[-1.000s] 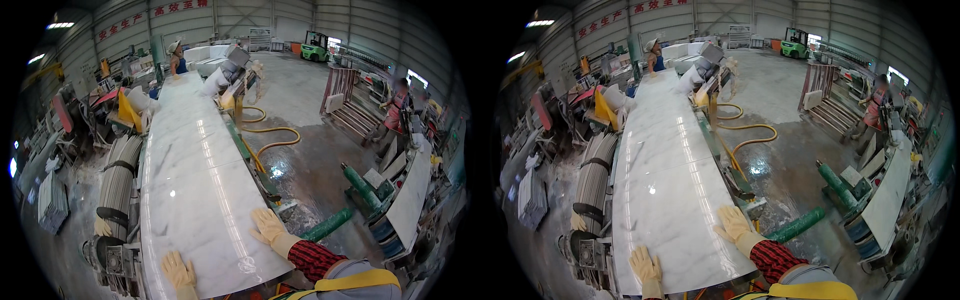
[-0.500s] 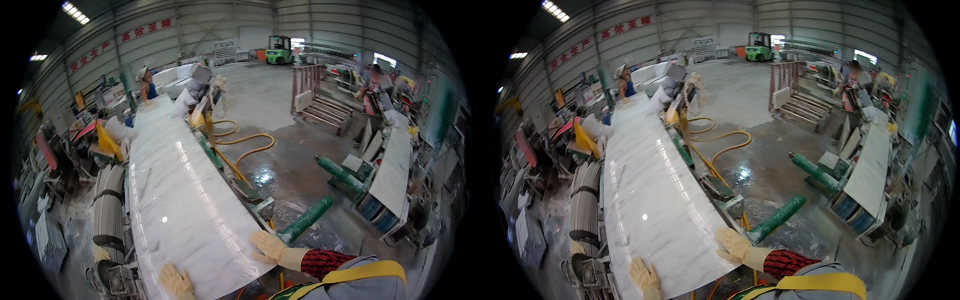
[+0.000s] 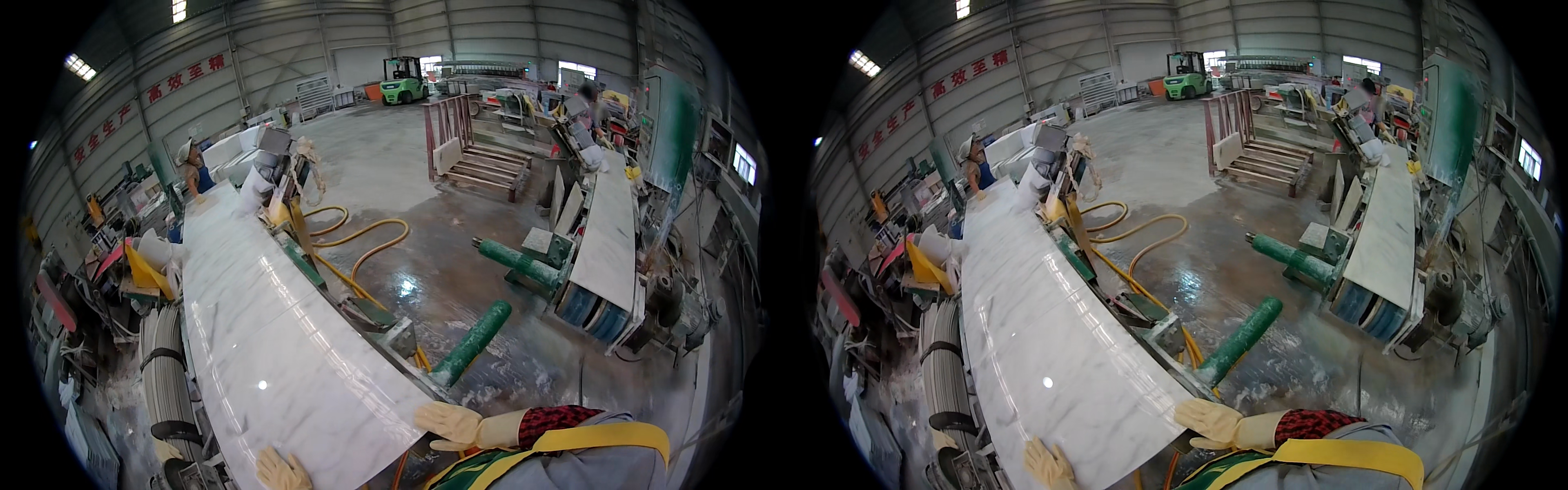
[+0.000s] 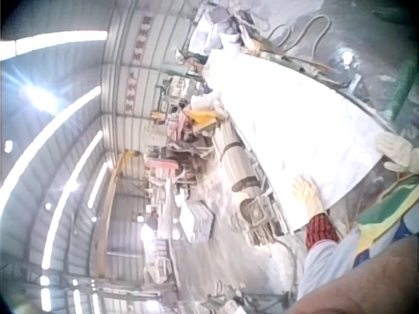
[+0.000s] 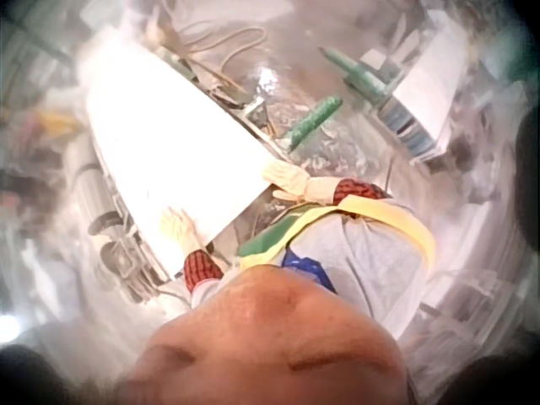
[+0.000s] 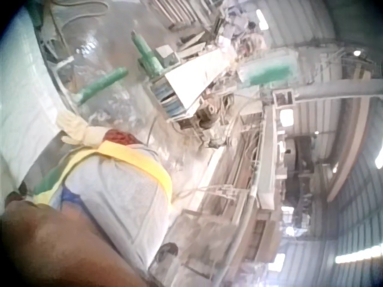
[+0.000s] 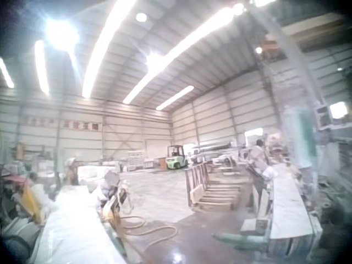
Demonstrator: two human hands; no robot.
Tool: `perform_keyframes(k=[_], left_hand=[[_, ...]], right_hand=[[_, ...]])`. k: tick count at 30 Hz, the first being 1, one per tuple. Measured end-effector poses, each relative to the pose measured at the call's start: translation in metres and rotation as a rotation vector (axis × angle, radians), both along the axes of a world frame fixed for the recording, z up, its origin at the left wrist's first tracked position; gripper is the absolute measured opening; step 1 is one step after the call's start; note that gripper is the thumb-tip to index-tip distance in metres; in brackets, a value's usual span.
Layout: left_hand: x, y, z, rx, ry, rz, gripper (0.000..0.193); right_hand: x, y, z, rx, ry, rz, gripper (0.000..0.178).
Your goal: The person repeatedly picks up large white stone slabs from a conveyor, carries them to a nearby rack, and places them down. The cycle repeats with the person returning to the conveyor to retrieve another slab.
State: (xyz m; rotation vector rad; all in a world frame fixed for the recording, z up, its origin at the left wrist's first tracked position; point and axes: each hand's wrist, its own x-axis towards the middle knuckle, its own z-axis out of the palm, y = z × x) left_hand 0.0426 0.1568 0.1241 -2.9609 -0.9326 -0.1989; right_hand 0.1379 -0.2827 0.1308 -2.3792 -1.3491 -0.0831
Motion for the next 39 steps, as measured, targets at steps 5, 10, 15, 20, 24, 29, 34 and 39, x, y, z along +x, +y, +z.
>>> perform_keyframes(k=[5,10,15,20,24,29,34,39], left_hand=[[-0.005,0.006,-0.011,0.059,-0.006,-0.01,0.07],[-0.002,0.007,-0.017,0.046,-0.015,-0.017,0.069],[-0.009,0.001,-0.012,-0.019,-0.012,-0.01,0.069],[-0.015,0.007,-0.017,-0.054,-0.034,-0.04,0.072],[-0.054,-0.018,-0.008,-0.107,0.044,-0.45,0.078],[-0.104,-0.073,0.035,-0.185,0.095,-0.686,0.076],[-0.099,-0.051,0.004,-0.085,-0.155,-0.582,0.054],[-0.094,-0.045,0.075,0.007,-0.288,-0.717,0.043]], right_hand=[[0.009,0.019,0.004,-0.06,-0.002,0.112,0.073],[0.021,0.053,-0.037,-0.017,-0.248,0.04,0.064],[0.02,0.066,-0.034,-0.142,-0.282,0.026,0.058],[0.019,0.074,-0.032,-0.339,-0.294,0.024,0.058],[0.016,0.079,-0.021,-0.52,-0.254,0.03,0.06],[0.008,0.083,-0.002,-0.66,-0.233,0.042,0.059],[0.012,0.087,-0.009,-0.598,-0.325,0.038,0.058],[0.037,0.087,0.068,-0.566,-0.156,0.155,0.061]])
